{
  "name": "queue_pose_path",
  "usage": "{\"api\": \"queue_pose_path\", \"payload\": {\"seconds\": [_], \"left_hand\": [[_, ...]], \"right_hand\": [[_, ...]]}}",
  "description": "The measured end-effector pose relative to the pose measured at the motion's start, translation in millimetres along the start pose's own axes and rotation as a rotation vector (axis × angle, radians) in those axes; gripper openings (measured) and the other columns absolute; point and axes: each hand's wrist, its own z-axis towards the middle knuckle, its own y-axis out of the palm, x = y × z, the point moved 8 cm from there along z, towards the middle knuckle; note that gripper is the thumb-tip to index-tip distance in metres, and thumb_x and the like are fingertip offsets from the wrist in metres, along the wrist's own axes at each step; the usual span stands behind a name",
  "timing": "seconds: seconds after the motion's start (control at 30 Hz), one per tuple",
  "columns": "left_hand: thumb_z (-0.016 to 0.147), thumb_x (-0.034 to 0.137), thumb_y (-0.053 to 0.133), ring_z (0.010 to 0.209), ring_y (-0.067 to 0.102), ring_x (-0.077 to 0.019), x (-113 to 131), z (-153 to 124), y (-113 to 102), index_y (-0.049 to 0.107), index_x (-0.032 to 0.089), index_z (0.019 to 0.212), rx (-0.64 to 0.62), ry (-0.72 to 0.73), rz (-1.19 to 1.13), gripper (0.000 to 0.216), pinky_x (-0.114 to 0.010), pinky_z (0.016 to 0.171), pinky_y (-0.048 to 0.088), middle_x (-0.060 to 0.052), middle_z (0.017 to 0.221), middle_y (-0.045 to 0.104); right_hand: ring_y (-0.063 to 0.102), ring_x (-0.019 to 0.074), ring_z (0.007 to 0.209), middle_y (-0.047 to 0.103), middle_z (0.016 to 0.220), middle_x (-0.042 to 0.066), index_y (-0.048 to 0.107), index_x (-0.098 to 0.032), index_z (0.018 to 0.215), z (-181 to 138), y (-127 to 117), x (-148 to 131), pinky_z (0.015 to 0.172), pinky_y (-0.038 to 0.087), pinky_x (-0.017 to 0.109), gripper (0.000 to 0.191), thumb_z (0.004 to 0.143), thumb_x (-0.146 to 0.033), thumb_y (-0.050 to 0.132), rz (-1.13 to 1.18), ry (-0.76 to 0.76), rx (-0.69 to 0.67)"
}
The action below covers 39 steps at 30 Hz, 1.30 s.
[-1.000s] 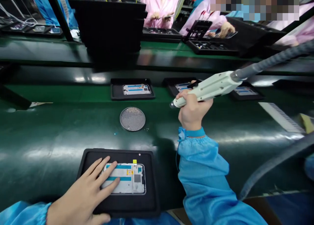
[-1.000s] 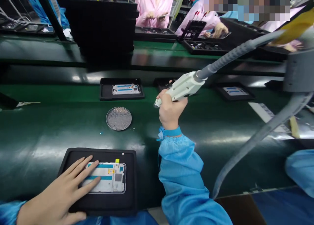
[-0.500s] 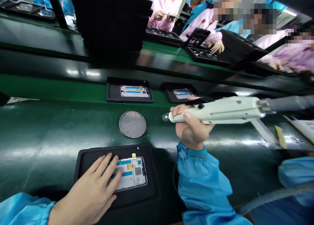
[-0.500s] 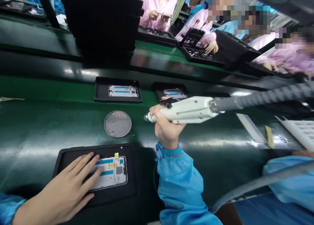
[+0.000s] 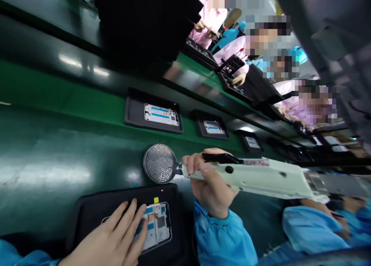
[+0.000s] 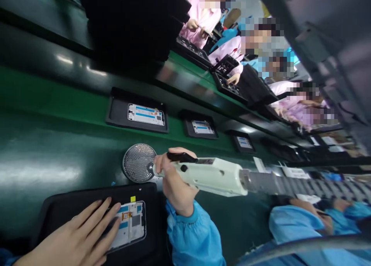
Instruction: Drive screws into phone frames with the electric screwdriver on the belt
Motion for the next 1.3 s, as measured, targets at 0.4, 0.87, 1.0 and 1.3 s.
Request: {"api": "queue_pose_path", "payload": {"seconds": [0.4, 0.87, 1.0, 1.3], "left_hand": [[0.098, 0.038, 0.048, 0.109, 0.063, -0.0230, 4, -3, 15, 0.067, 0.030, 0.111, 0.079, -0.063, -0.008, 0.025, -0.041, 0.098, 0.041, 0.002, 0.121, 0.069], [0.093, 0.040, 0.056, 0.109, 0.063, -0.0239, 8, -4, 15, 0.067, 0.026, 0.107, 0.066, -0.064, 0.006, 0.023, -0.042, 0.098, 0.041, -0.002, 0.122, 0.068], [0.091, 0.036, 0.060, 0.110, 0.064, -0.0260, 8, -4, 13, 0.066, 0.023, 0.108, 0.078, -0.076, -0.005, 0.023, -0.046, 0.099, 0.040, -0.003, 0.122, 0.069], [0.081, 0.036, 0.069, 0.108, 0.068, -0.0328, 5, -2, -2, 0.066, 0.013, 0.105, 0.107, -0.083, -0.051, 0.033, -0.048, 0.099, 0.043, -0.012, 0.112, 0.074]], "right_hand": [[0.053, 0.0125, 0.055, 0.054, 0.060, -0.005, 0.065, -0.027, 0.102, 6, 37, 34, 0.060, 0.046, 0.034, 0.025, 0.081, -0.013, 0.063, 0.084, 0.029, -0.097], [0.052, 0.0134, 0.053, 0.052, 0.059, -0.005, 0.062, -0.027, 0.096, 6, 37, 44, 0.060, 0.047, 0.035, 0.017, 0.081, -0.019, 0.066, 0.044, 0.096, -0.090], [0.053, 0.0130, 0.055, 0.053, 0.060, -0.006, 0.061, -0.026, 0.093, 5, 38, 48, 0.063, 0.046, 0.035, 0.015, 0.081, -0.018, 0.066, 0.043, 0.115, -0.094], [0.053, 0.0108, 0.055, 0.052, 0.059, -0.006, 0.065, -0.025, 0.099, 4, 29, 8, 0.064, 0.046, 0.033, 0.021, 0.079, -0.018, 0.063, 0.067, 0.046, -0.078]]}}
